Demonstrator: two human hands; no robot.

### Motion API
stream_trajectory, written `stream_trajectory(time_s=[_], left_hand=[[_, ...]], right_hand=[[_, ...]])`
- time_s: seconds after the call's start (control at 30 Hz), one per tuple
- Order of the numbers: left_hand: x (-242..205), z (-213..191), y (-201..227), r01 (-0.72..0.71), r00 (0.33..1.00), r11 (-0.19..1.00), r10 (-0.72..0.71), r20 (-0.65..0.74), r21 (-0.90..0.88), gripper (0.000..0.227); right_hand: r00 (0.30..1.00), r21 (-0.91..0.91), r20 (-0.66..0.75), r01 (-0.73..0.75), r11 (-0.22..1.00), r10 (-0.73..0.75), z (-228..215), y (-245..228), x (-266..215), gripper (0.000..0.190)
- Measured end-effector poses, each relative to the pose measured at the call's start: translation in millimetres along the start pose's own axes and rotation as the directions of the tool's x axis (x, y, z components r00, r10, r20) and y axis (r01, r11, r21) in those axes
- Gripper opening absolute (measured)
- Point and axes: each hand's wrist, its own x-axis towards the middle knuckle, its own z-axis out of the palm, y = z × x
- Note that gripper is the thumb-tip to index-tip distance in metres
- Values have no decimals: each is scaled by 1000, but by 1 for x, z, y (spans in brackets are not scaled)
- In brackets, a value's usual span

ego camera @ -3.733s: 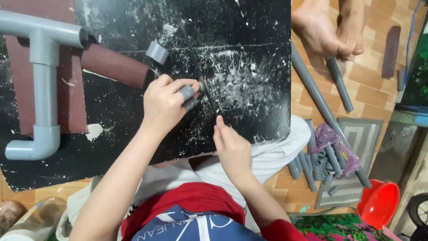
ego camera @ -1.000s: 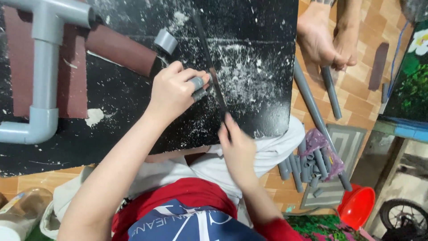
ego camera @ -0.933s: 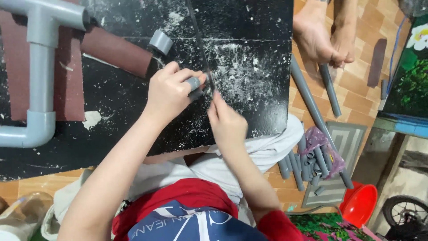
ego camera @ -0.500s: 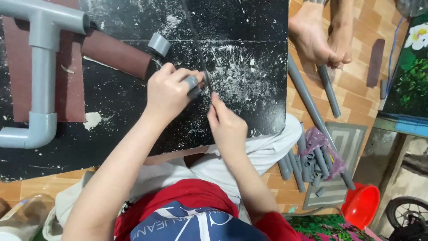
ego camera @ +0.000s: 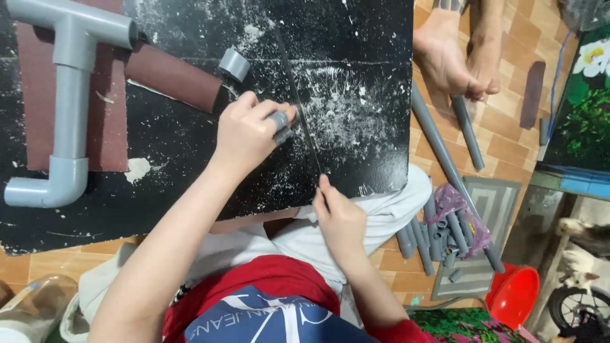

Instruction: Cutting small sections of PVC pipe using a hacksaw blade and sanding the edges with sandpaper.

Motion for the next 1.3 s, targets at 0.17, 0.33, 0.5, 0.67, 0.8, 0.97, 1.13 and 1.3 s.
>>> stream_trajectory(time_s=[0.17,0.33,0.5,0.67,0.8,0.97,1.13,1.3], left_hand=[[6,-8,2,-33,999,999,33,12,-23,8],[-1,1,0,-7,1000,998,5,-31,-66,9],[5,-11,7,5,1000,997,-3,29,-79,9],[5,-11,3,45,999,998,-44,19,-32,10],[-2,-6,4,10,1000,996,-9,17,-88,7],[3,-9,3,35,999,999,-37,-39,-33,8],[-1,1,3,9,999,996,-14,-52,-90,10],[0,-5,1,51,993,999,-51,-106,-2,3]], right_hand=[[992,-71,-109,55,996,-63,28,0,41,11],[997,-12,64,-48,999,49,-9,8,-19,15],[999,1,-26,26,1000,-26,24,12,37,21],[997,-18,73,-36,999,37,-2,2,1,16],[1000,-15,-20,11,1000,-11,28,6,36,16],[999,19,-29,30,999,-30,19,7,20,25],[997,-8,-67,43,999,-44,30,3,37,18],[997,-52,-2,71,996,-71,13,0,28,18]])
